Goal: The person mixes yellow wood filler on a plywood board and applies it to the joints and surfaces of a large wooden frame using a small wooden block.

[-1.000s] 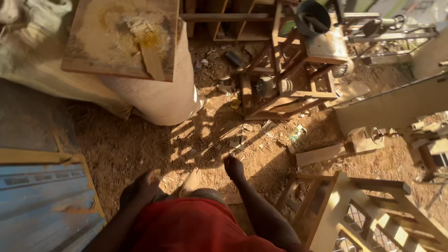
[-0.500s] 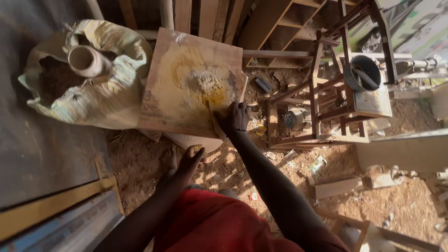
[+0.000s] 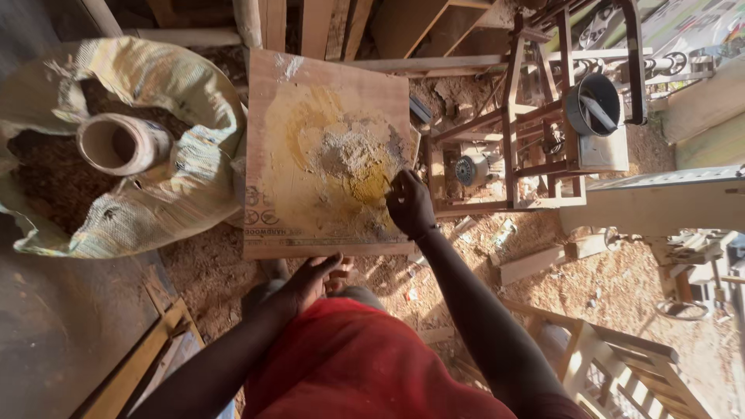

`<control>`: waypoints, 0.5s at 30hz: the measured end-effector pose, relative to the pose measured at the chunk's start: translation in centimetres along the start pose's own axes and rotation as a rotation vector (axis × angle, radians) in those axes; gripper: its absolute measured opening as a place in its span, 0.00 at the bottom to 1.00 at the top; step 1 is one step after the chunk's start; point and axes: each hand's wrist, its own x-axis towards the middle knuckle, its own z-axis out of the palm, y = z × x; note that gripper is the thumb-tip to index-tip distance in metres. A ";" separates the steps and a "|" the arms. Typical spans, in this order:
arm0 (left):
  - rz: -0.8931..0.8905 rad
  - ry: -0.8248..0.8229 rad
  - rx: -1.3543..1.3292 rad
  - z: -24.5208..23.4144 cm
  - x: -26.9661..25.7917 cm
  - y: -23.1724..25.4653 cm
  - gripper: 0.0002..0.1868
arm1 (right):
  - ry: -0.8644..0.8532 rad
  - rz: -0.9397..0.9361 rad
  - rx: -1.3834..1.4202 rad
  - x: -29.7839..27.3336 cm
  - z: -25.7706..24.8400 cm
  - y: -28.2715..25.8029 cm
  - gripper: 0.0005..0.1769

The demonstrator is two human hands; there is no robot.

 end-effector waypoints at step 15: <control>0.091 0.207 -0.118 0.0 2.2 0.4 0.21 | -0.277 -0.548 -0.362 5.5 -3.7 -7.8 0.22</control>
